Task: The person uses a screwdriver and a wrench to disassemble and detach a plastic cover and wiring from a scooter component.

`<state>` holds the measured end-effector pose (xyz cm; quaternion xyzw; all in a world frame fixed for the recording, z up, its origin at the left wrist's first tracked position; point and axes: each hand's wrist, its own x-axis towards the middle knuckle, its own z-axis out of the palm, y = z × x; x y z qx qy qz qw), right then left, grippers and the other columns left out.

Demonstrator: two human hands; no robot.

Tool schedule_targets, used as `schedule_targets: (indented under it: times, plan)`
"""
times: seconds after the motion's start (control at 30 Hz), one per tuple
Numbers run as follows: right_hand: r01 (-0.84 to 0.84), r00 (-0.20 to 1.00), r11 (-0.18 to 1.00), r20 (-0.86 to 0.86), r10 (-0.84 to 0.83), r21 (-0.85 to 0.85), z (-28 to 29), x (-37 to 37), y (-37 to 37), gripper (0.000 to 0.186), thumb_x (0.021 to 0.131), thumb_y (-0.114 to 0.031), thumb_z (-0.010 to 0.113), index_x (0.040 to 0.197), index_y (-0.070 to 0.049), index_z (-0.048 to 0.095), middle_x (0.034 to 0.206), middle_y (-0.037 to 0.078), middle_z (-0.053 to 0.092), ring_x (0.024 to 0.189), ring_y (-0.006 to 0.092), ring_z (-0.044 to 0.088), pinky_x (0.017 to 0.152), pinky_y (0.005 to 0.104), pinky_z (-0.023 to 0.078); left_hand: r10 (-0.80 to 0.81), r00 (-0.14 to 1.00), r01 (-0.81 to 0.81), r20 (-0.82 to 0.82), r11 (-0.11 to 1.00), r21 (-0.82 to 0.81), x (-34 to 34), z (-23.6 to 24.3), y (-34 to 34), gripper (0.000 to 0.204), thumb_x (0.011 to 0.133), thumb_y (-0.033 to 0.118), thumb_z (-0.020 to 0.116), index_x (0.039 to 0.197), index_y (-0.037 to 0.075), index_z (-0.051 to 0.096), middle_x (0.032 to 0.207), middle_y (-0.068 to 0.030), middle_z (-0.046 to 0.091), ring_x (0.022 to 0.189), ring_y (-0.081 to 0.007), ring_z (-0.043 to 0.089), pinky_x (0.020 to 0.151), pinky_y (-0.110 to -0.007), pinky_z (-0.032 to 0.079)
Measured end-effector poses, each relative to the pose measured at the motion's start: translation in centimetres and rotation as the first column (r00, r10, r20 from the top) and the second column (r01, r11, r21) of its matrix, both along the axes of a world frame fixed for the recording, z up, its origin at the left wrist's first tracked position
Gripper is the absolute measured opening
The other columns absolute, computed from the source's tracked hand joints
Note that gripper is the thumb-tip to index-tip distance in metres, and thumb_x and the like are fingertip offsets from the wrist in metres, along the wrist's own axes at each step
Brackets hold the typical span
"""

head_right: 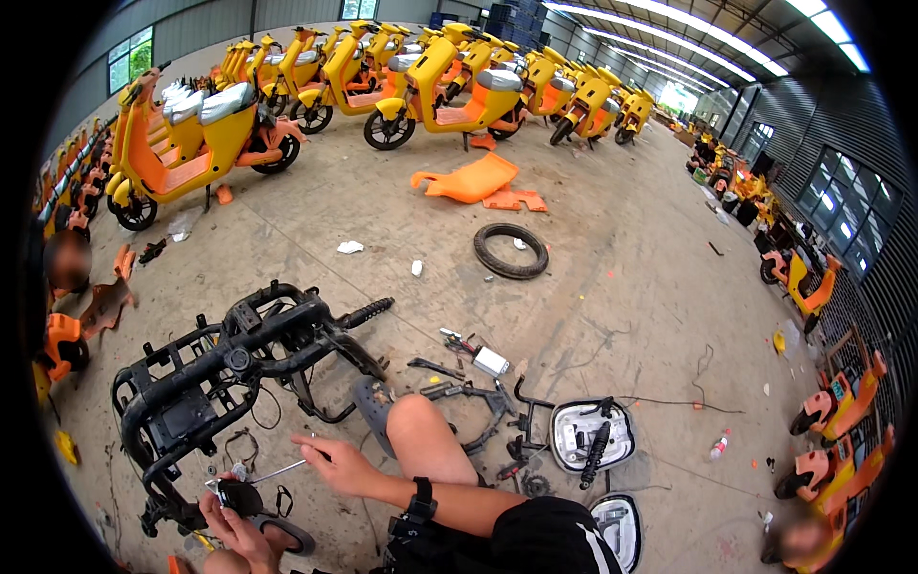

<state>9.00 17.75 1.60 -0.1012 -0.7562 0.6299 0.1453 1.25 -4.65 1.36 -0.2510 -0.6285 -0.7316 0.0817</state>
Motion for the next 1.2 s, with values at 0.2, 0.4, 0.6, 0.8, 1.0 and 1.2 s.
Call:
schedule_targets:
  times: [0.2,0.4,0.6,0.8,1.0,1.2]
  plan:
    - [-0.062,0.993,0.997,0.098,0.066,-0.044,1.2,0.0,-0.2,0.036,0.099,-0.024,0.05,0.129,-0.006,0.057,0.087,0.01,0.058,0.077,0.0173,0.054,0.069,0.0294,0.043,0.004,0.999,-0.006,-0.038,0.998,-0.061,-0.4,-0.4,-0.8,0.046,0.1,0.037,0.045,0.127,0.001,0.036,0.122,-0.022,0.052,0.108,-0.029,0.053,0.099,-0.042,0.039]
    - [-0.047,0.999,0.998,-0.017,0.047,0.049,-0.1,0.5,-0.2,0.038,0.098,-0.027,0.053,0.127,-0.005,0.057,0.077,0.01,0.059,0.073,0.0143,0.055,0.066,0.03,0.045,0.017,1.0,-0.017,-0.006,0.999,0.035,-0.4,-1.0,-0.4,0.048,0.1,0.038,0.045,0.128,0.0,0.036,0.125,-0.0237,0.052,0.113,-0.0306,0.052,0.101,-0.042,0.039]
    - [-0.231,0.956,0.964,0.153,0.25,-0.135,-0.5,0.1,0.5,0.04,0.099,-0.027,0.05,0.134,-0.005,0.052,0.082,0.008,0.055,0.072,0.0145,0.051,0.066,0.0291,0.043,0.008,0.999,-0.007,-0.047,1.0,0.027,-0.6,-1.6,-1.1,0.048,0.1,0.035,0.044,0.129,-0.002,0.035,0.126,-0.0255,0.05,0.114,-0.0321,0.051,0.103,-0.043,0.037]
    - [-0.11,0.994,0.994,0.023,0.11,0.006,-1.7,0.5,-1.3,0.042,0.098,-0.018,0.053,0.138,-0.01,0.049,0.102,0.004,0.058,0.074,0.0096,0.048,0.069,0.0253,0.044,0.037,0.988,-0.044,-0.153,0.998,-0.045,0.2,0.9,-0.3,0.044,0.099,0.04,0.047,0.126,0.005,0.041,0.122,-0.0252,0.056,0.111,-0.0308,0.055,0.094,-0.04,0.042]
    - [-0.046,0.989,0.947,0.116,0.087,-0.319,0.7,0.2,-1.3,0.031,0.096,-0.018,0.057,0.124,-0.005,0.061,0.068,-0.002,0.053,0.06,0.0044,0.046,0.055,0.0203,0.038,-0.094,0.984,0.095,-0.148,0.995,0.004,0.3,2.0,-0.8,0.043,0.099,0.041,0.048,0.124,0.008,0.039,0.121,-0.029,0.054,0.112,-0.0328,0.054,0.096,-0.045,0.043]
    - [-0.004,0.999,1.0,-0.045,0.004,0.009,2.0,0.4,-2.1,0.035,0.098,-0.017,0.051,0.129,-0.001,0.055,0.076,0.003,0.053,0.067,0.0112,0.048,0.062,0.0248,0.04,-0.049,0.98,0.065,-0.194,0.995,0.074,0.6,2.2,-0.8,0.041,0.1,0.044,0.041,0.122,0.009,0.034,0.121,-0.0292,0.052,0.108,-0.0358,0.056,0.079,-0.04,0.053]
